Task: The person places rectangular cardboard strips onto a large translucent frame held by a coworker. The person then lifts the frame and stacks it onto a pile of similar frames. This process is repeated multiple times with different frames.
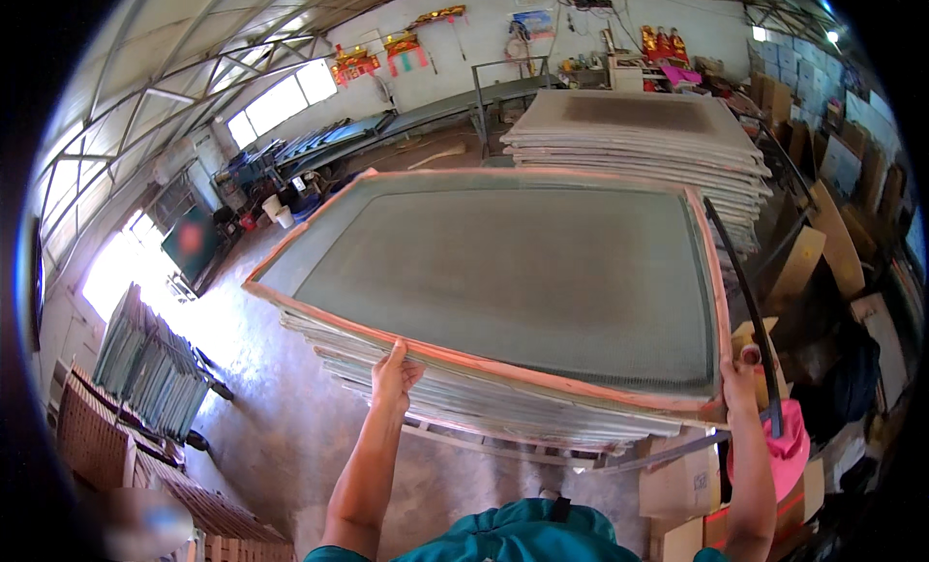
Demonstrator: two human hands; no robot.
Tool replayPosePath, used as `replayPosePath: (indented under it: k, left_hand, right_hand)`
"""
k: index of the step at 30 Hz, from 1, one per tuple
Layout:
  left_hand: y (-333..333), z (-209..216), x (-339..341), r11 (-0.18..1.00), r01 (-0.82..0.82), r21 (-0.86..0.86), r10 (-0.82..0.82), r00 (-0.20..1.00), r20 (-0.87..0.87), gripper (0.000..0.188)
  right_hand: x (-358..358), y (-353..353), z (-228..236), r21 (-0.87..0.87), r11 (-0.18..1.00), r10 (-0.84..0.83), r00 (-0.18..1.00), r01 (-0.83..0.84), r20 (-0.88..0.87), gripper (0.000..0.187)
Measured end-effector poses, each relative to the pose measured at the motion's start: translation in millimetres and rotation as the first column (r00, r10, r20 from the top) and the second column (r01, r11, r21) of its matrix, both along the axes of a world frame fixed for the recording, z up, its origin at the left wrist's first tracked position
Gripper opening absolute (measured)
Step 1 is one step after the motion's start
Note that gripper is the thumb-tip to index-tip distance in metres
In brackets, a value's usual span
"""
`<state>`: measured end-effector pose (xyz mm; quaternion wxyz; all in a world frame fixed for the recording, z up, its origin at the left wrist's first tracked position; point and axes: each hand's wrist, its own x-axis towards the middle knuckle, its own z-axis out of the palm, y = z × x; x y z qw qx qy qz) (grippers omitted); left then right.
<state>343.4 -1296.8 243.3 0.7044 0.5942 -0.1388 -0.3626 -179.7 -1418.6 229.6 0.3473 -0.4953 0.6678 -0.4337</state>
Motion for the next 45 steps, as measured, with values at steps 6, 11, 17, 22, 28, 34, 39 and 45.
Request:
replayPosePath:
  k: [6, 11, 17, 22, 28, 34, 39, 45]
  left_hand:
    - [-47.2, -33.9, -3.0, 0.992, 0.031, 0.122, -0.028, 0.999, -0.027, 0.044]
    - [-37.2, -57.2, 12.2, 0.912, 0.021, 0.410, -0.090, 0.985, 0.150, 0.053]
    - [22.6, -101.1, -26.6, 0.915, 0.086, 0.394, -0.192, 0.952, 0.237, 0.059]
    - [200.3, -119.7, -99.1, 0.852, -0.056, 0.520, -0.026, 0.989, 0.149, 0.047]
    - [406.3, -186.6, -214.8, 0.508, -0.532, 0.677, 0.361, 0.846, 0.393, 0.035]
    - [585.6, -216.9, -377.3, 0.255, -0.660, 0.707, 0.794, 0.560, 0.236, 0.037]
    - [694.7, -251.4, -536.8, 0.078, -0.676, 0.733, 0.966, 0.233, 0.112, 0.033]
    - [749.9, -241.7, -656.7, -0.085, -0.677, 0.731, 0.994, -0.103, 0.021, 0.021]
  right_hand:
    - [-13.7, -59.3, -10.4, 0.129, 0.991, 0.047, 0.987, -0.028, -0.151, 0.036]
    - [29.6, -88.9, 38.2, 0.259, 0.963, 0.268, 0.154, -0.079, -0.951, 0.030]
    - [154.7, -82.9, 75.4, -0.359, 0.677, 0.160, 0.604, -0.643, -0.780, 0.022]
    - [267.7, 2.9, 42.0, -0.328, 0.430, 0.676, 0.541, -0.841, -0.500, 0.021]
    - [314.6, 159.9, -52.7, -0.004, -0.024, 0.933, -0.021, -1.000, -0.359, 0.020]
    - [265.6, 408.0, -114.9, 0.268, -0.743, 0.379, -0.716, -0.614, -0.587, 0.024]
    - [251.7, 605.3, -156.4, 0.341, -0.908, -0.039, -0.762, -0.242, -0.647, 0.054]
    - [274.4, 845.0, -209.9, 0.364, -0.923, -0.185, -0.688, -0.123, -0.701, 0.075]
